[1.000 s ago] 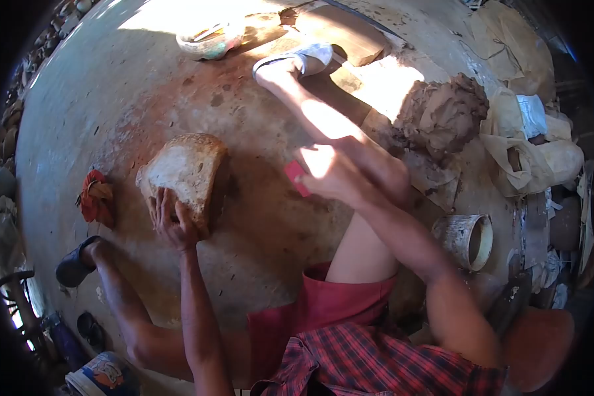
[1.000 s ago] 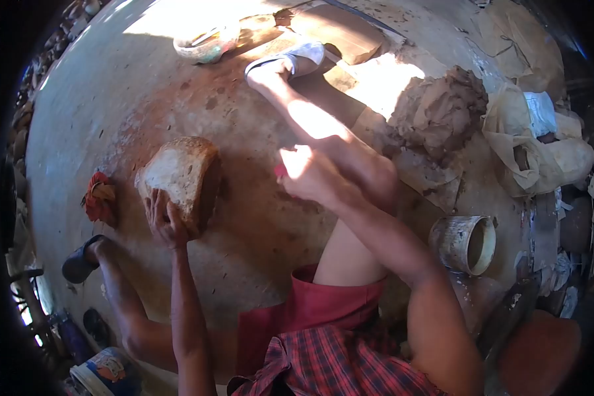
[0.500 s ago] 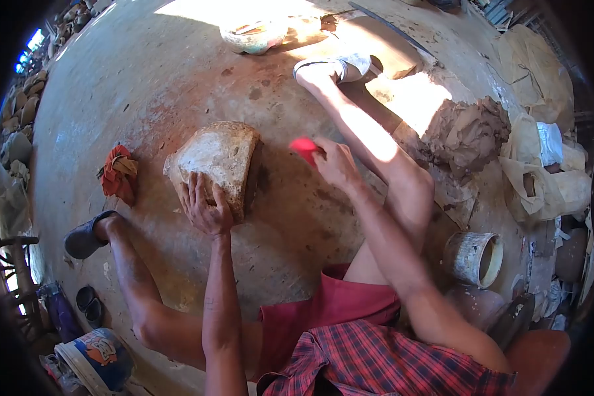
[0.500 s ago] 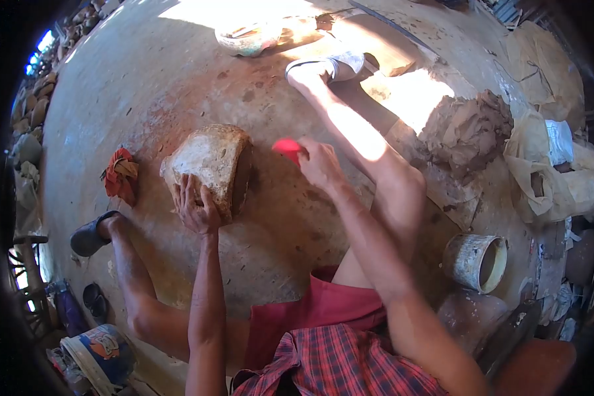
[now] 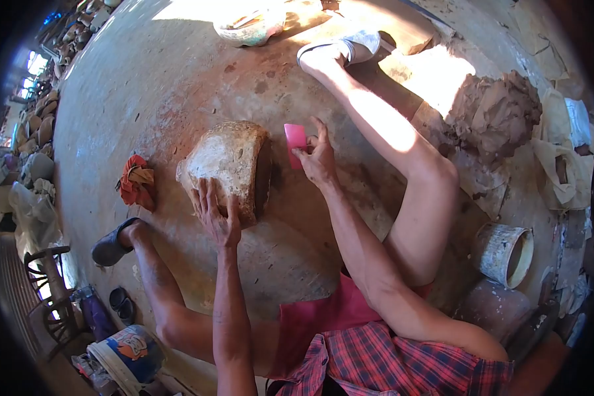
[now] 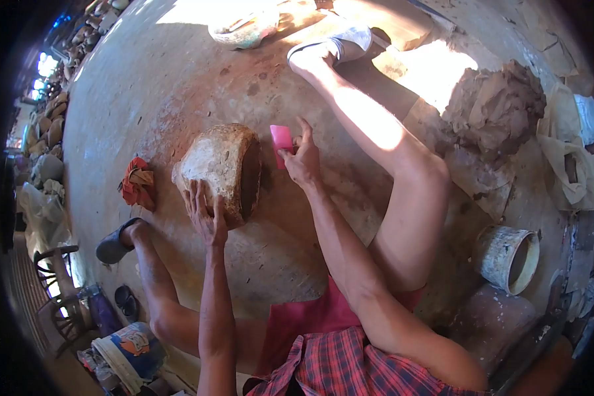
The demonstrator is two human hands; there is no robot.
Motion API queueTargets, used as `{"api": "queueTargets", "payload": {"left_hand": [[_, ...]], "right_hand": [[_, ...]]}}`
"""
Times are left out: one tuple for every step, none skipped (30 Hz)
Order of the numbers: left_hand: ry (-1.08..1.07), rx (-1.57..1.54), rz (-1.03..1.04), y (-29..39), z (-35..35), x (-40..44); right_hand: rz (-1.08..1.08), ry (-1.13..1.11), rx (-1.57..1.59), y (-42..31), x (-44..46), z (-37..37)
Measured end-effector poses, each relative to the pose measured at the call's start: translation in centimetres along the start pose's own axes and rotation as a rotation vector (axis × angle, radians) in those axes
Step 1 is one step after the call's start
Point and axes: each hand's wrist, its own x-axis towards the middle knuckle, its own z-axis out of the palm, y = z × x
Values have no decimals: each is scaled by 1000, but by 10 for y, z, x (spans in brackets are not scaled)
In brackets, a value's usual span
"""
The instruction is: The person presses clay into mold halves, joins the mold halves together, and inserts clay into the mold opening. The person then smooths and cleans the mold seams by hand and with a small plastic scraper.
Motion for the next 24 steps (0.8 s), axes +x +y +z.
{"api": "queueTargets", "payload": {"left_hand": [[-11, 12, 5, 2, -6, -1], [-92, 11, 32, 4, -14, -2], [-172, 8, 57, 8, -21, -3], [-182, 16, 61, 11, -25, -7], [-238, 94, 104, 15, -29, -11], [-292, 173, 148, 18, -30, -15], [-297, 178, 151, 20, -28, -17], [-279, 196, 146, 22, -25, -19], [-261, 212, 140, 23, -22, -22], [-264, 213, 141, 24, -20, -23], [-233, 222, 138, 25, -17, -23], [-201, 229, 131, 26, -14, -24], [-203, 228, 126, 27, -12, -24], [-185, 229, 130, 26, -11, -24], [-166, 232, 133, 26, -10, -25], [-165, 234, 125, 25, -9, -25], [-155, 228, 133, 24, -8, -25], [-147, 222, 143, 25, -8, -24], [-151, 221, 140, 26, -7, -25], [-152, 231, 131, 26, -7, -24], [-154, 241, 122, 27, -7, -24], [-159, 241, 120, 27, -7, -24], [-149, 241, 127, 27, -7, -25], [-136, 240, 133, 28, -6, -24]], "right_hand": [[-74, -20, -31, 8, 4, 4], [-146, -40, -62, 16, 5, 7], [-135, -32, -54, 13, 5, 9], [-90, -98, -198, 6, 5, 9], [-45, -168, -342, -1, 4, 10], [-39, -166, -336, 2, 6, 14], [-58, -164, -304, 5, 9, 17], [-78, -161, -273, 7, 12, 22], [-74, -159, -270, 12, 14, 27], [-130, -117, -194, 15, 17, 33], [-187, -76, -122, 19, 20, 36], [-186, -77, -126, 20, 22, 37], [-190, -77, -152, 22, 24, 39], [-192, -79, -177, 24, 22, 42], [-188, -87, -178, 23, 19, 43], [-146, -84, -215, 21, 16, 44], [-102, -79, -252, 20, 12, 45], [-99, -82, -253, 19, 7, 49], [-135, -42, -167, 18, 2, 55], [-173, -1, -81, 17, -2, 57], [-169, -1, -84, 16, -6, 56], [-147, -20, -132, 15, -9, 55], [-123, -39, -180, 12, -14, 53], [-120, -41, -183, 8, -17, 54]]}}
